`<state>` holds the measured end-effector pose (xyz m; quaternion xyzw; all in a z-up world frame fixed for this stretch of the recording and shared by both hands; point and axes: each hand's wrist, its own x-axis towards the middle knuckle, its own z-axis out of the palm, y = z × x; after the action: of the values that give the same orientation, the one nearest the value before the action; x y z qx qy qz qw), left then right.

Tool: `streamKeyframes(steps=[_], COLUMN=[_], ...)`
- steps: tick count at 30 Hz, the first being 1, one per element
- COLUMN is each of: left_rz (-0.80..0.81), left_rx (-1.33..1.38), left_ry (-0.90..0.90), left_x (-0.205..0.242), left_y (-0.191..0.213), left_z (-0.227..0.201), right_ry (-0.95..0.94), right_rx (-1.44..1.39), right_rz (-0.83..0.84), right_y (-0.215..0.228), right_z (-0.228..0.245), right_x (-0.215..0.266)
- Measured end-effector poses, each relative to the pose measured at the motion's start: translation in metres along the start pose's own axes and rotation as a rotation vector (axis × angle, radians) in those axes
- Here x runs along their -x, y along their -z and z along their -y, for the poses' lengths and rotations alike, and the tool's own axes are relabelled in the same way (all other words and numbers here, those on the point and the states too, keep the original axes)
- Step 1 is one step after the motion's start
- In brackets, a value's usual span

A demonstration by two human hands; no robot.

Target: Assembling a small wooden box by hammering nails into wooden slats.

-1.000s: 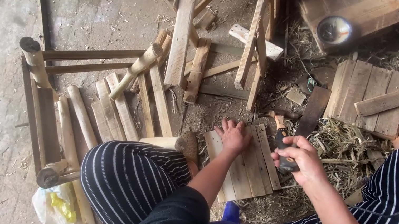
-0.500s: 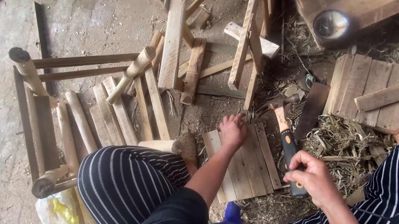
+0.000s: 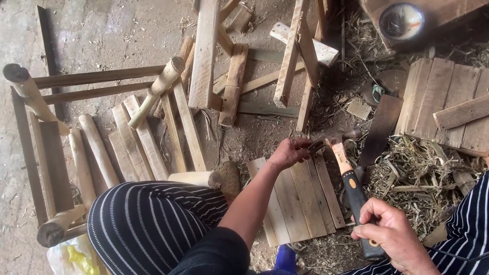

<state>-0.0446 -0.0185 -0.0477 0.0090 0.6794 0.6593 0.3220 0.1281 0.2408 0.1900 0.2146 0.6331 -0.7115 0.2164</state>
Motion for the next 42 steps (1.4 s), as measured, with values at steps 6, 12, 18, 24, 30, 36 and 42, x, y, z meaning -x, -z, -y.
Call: streamKeyframes(steps=[6, 12, 18, 24, 30, 36, 42], left_rz=[0.007, 0.150, 0.040, -0.069, -0.132, -0.107, -0.076], left_rx=[0.209, 0.582, 0.645, 0.596, 0.489, 0.307, 0.477], left_ry=[0.075, 0.178, 0.212, 0.103, 0.010, 0.067, 0.241], left_x=[-0.005, 0.007, 0.009, 0.012, 0.010, 0.008, 0.015], left_y=[-0.003, 0.003, -0.002, -0.011, -0.020, -0.016, 0.010], left_z=[0.008, -0.011, -0.014, -0.011, -0.015, -0.018, -0.003], right_ry=[0.016, -0.020, 0.016, -0.009, -0.023, 0.040, 0.114], right_rx=[0.001, 0.058, 0.183, 0.113, 0.050, -0.045, -0.133], right_rz=[0.009, 0.097, 0.108, 0.086, 0.061, 0.031, -0.040], right_y=[0.001, 0.006, 0.004, 0.001, -0.001, 0.000, 0.006], right_z=[-0.007, -0.011, -0.018, -0.018, -0.010, -0.013, -0.009], right_x=[0.001, -0.002, 0.000, 0.001, 0.004, 0.001, -0.003])
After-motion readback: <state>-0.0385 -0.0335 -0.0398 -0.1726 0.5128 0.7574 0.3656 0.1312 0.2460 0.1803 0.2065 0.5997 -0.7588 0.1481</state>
